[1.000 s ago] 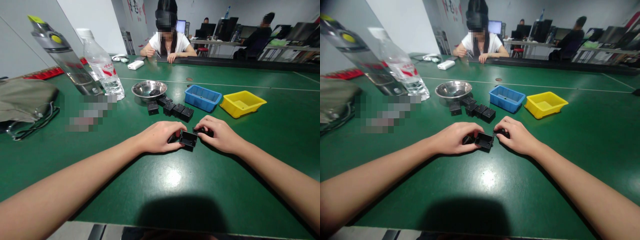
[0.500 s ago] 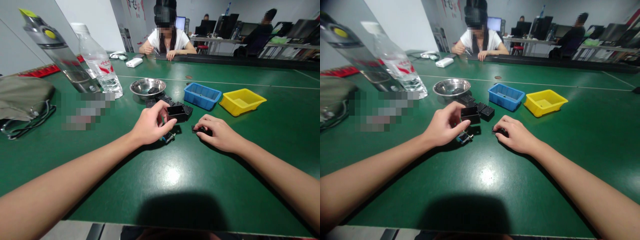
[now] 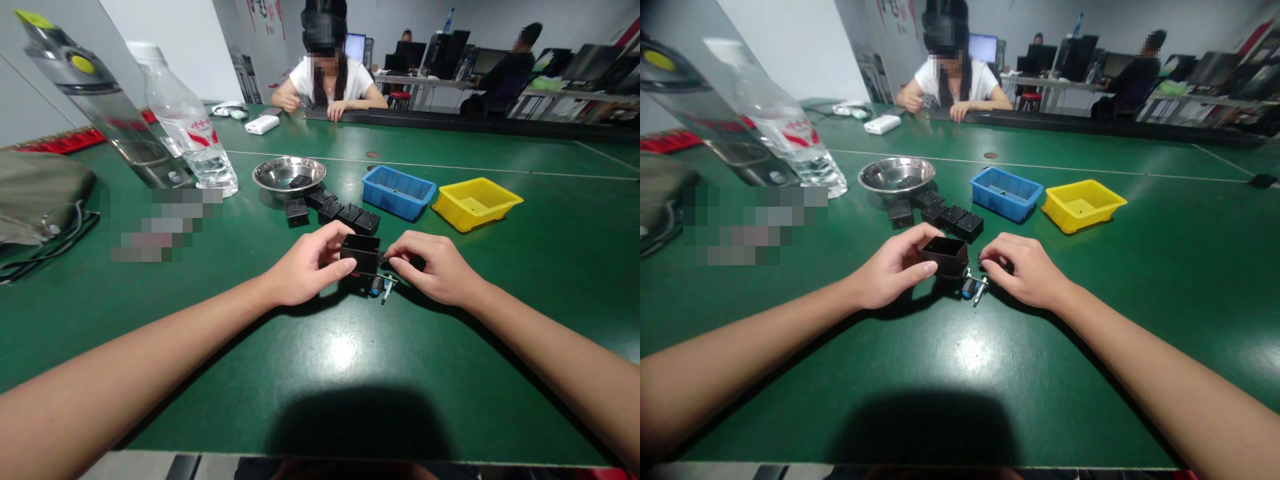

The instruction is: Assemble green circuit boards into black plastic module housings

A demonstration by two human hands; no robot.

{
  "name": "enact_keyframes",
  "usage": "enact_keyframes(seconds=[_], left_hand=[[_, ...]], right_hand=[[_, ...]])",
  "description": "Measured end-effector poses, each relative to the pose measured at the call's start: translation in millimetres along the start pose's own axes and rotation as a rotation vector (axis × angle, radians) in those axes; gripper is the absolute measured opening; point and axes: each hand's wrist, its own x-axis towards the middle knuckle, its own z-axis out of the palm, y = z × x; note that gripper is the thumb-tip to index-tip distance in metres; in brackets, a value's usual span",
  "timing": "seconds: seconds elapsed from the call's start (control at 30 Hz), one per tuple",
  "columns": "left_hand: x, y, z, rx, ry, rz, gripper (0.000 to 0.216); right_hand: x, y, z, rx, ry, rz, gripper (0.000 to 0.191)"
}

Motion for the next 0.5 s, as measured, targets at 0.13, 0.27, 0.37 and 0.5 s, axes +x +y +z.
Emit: enact_keyframes(seconds=[0.13,0.27,0.37,0.5], left_hand=[[1.4,1.2,-5.4,0.323,-0.003,0.066,0.031],[2.9,0.8,-10.4,0.529,-0.041,0.134,0.032],[3.2,-0.5,-12.1,0.596,-0.078,0.121,0.032],[3.7,-2.1,-13.3,0.635,-0.114,0.109,0.033]], right_hand=[[-1.0,-3.4,-0.5,0.028,-0.068,-0.036,0.016],[-1.1,-7.4,1.0,0.044,-0.182,-0.052,0.019],[-1.4,-9.7,1.8,0.057,-0.213,-0.038,0.014],[-2.5,-8.9,1.5,0.057,-0.190,-0.053,0.010]])
